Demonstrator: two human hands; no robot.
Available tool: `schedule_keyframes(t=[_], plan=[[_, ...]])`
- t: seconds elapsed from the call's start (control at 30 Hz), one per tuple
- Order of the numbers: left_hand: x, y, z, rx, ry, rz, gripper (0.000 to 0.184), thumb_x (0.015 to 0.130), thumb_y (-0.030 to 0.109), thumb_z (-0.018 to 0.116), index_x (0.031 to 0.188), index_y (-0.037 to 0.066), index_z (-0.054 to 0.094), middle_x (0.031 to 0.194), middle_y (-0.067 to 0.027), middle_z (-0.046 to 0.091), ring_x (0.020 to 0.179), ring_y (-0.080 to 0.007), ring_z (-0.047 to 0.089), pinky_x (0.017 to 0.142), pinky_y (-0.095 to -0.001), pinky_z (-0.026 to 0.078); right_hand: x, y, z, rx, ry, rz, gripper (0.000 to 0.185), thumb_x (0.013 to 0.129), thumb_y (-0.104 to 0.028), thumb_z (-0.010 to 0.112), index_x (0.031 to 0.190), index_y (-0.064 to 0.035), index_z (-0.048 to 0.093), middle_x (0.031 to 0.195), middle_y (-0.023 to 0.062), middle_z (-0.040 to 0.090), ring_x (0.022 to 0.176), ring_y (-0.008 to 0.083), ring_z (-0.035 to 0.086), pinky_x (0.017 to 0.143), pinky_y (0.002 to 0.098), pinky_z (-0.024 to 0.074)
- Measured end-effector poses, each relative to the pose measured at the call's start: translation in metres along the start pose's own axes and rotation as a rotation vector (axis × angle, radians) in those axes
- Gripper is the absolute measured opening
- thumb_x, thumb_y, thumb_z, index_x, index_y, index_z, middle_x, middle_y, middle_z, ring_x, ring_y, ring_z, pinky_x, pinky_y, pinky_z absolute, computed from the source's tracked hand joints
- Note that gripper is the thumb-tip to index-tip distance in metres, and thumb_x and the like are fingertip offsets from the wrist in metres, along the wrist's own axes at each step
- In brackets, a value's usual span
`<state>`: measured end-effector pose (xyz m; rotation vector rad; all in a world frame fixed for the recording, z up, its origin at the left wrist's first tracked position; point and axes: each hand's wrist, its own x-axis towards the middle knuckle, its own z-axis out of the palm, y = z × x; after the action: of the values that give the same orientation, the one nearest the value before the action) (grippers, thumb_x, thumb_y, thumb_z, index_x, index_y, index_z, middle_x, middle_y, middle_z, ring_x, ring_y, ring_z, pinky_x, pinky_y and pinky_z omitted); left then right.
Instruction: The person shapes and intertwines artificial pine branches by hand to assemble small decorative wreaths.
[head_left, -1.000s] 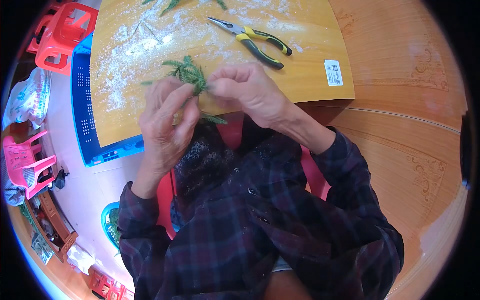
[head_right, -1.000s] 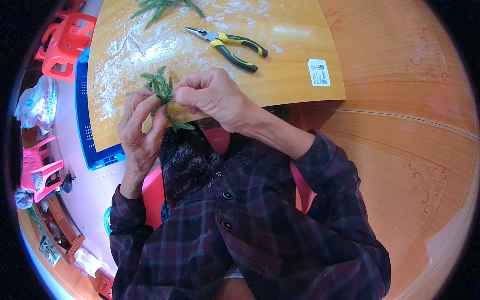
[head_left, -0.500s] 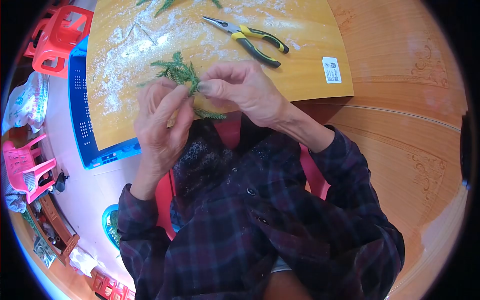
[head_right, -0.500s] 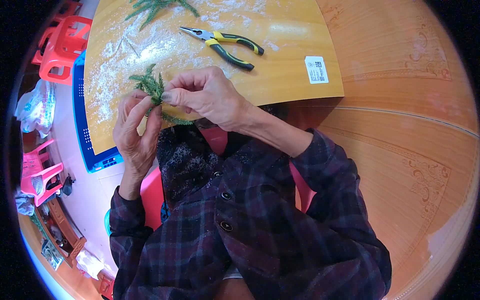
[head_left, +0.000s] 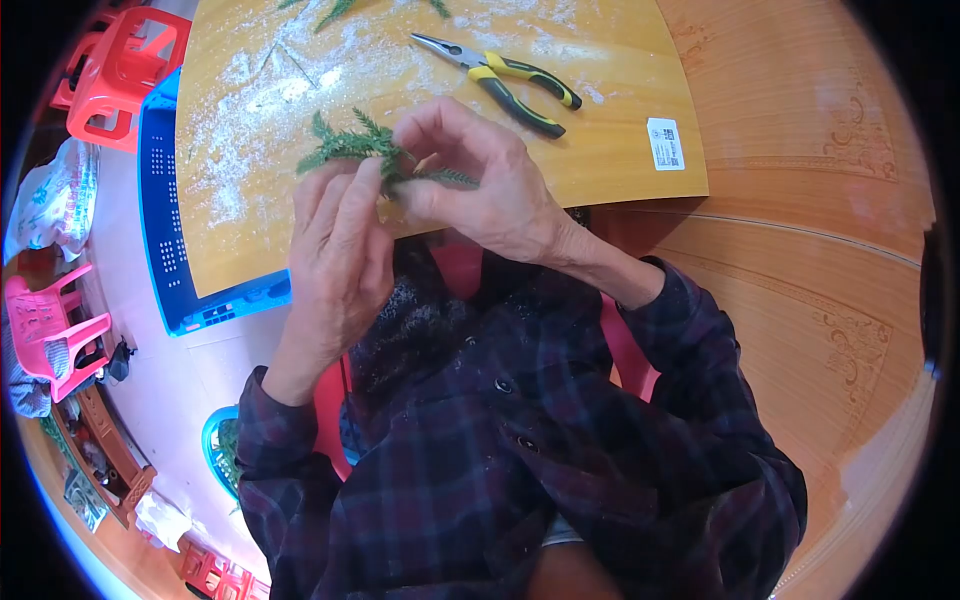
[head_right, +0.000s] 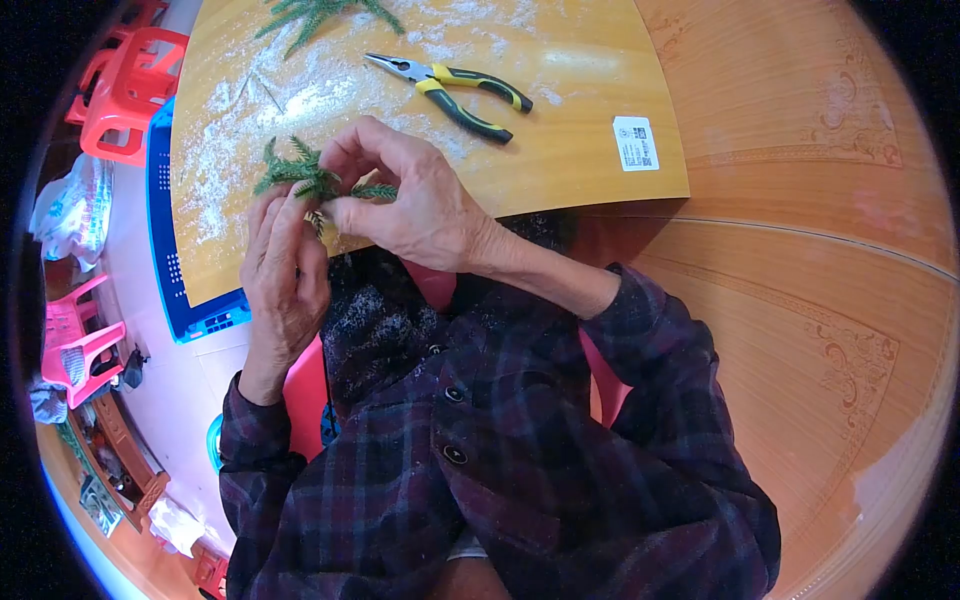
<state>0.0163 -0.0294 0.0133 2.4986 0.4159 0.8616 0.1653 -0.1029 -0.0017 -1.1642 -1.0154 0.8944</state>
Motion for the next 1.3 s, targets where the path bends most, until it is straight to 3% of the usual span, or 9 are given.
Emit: schedule_keyframes(t=[0.13,0.23,0.33,0.47,0.67,0.87,1.03,1.17,1.3], plan=[[-0.001,0.007,-0.011,-0.069,-0.071,-0.058,0.034,0.074,-0.013,0.051,0.106,-0.003,0.054,0.094,-0.017,0.057,0.096,-0.0314,0.054,0.079,-0.0361,0.045,0.001,0.012,-0.005,0.059,0.059,0.058,0.016,0.079,-0.005,0.059,0.094,0.0006,0.054,0.083,-0.0001,0.056,0.077,0.0054,0.053,0.072,0.0215,0.0457],[-0.001,0.003,-0.015,-0.097,0.181,-0.024,0.036,0.067,-0.012,0.057,0.102,-0.003,0.057,0.093,-0.0151,0.055,0.093,-0.0324,0.052,0.08,-0.038,0.042,0.002,0.012,-0.012,0.229,0.039,0.18,0.016,0.083,-0.006,0.057,0.097,-0.0005,0.054,0.09,0.0012,0.058,0.086,0.0072,0.054,0.081,0.0223,0.0429],[0.011,-0.003,-0.023,0.101,0.215,0.036,0.03,0.068,-0.01,0.06,0.096,-0.001,0.059,0.094,-0.0144,0.055,0.095,-0.0317,0.052,0.082,-0.0374,0.041,0.001,0.01,-0.009,0.289,-0.029,0.223,0.016,0.084,-0.007,0.057,0.099,-0.0008,0.054,0.094,0.0018,0.058,0.091,0.0082,0.054,0.085,0.023,0.0418],[0.011,-0.007,-0.023,-0.096,0.143,-0.13,0.028,0.07,-0.002,0.063,0.097,0.0,0.059,0.096,-0.0144,0.054,0.098,-0.0293,0.05,0.084,-0.0355,0.04,-0.001,0.007,-0.003,0.211,-0.092,0.265,0.016,0.084,-0.007,0.057,0.099,-0.0005,0.054,0.094,0.0012,0.058,0.091,0.0077,0.054,0.083,0.0226,0.0421],[0.005,-0.017,-0.015,-0.204,0.057,-0.239,0.018,0.074,0.001,0.064,0.092,0.001,0.06,0.095,-0.0124,0.055,0.089,-0.025,0.053,0.078,-0.0321,0.042,-0.001,0.004,-0.004,0.026,-0.094,0.194,0.019,0.082,-0.009,0.061,0.098,-0.0005,0.054,0.091,-0.0004,0.057,0.086,0.0069,0.053,0.081,0.0217,0.0424],[-0.001,-0.023,-0.011,-0.287,0.018,-0.289,0.013,0.077,0.002,0.061,0.09,0.0,0.06,0.092,-0.0114,0.056,0.089,-0.0231,0.054,0.078,-0.0302,0.041,0.002,-0.003,0.002,-0.445,0.099,-0.183,0.025,0.07,-0.01,0.066,0.093,-0.0034,0.056,0.079,0.0052,0.057,0.073,0.0118,0.057,0.064,0.0246,0.0462],[-0.001,-0.019,-0.011,-0.518,-0.027,-0.464,0.009,0.079,0.004,0.058,0.086,-0.002,0.059,0.088,-0.0112,0.057,0.088,-0.0209,0.054,0.079,-0.0295,0.041,0.0,-0.001,0.003,-0.373,0.076,-0.092,0.023,0.069,-0.009,0.067,0.089,-0.0024,0.058,0.073,0.0054,0.058,0.067,0.0124,0.058,0.061,0.0249,0.0457],[0.0,-0.015,-0.009,-0.537,-0.016,-0.472,0.009,0.079,0.003,0.057,0.084,-0.004,0.058,0.086,-0.0112,0.057,0.088,-0.0211,0.054,0.079,-0.0295,0.041,-0.001,-0.004,-0.001,-0.378,0.017,-0.029,0.016,0.072,-0.006,0.066,0.087,-0.0025,0.061,0.077,0.0028,0.058,0.067,0.0082,0.055,0.059,0.0218,0.0453],[0.001,-0.014,-0.01,-0.403,-0.038,-0.396,0.009,0.077,0.002,0.057,0.084,-0.004,0.058,0.087,-0.0121,0.057,0.086,-0.0236,0.054,0.078,-0.0306,0.041,0.001,0.002,-0.005,-0.48,0.004,-0.146,0.014,0.071,-0.005,0.065,0.085,-0.0011,0.061,0.075,0.0035,0.058,0.065,0.0086,0.056,0.058,0.0222,0.0455]])
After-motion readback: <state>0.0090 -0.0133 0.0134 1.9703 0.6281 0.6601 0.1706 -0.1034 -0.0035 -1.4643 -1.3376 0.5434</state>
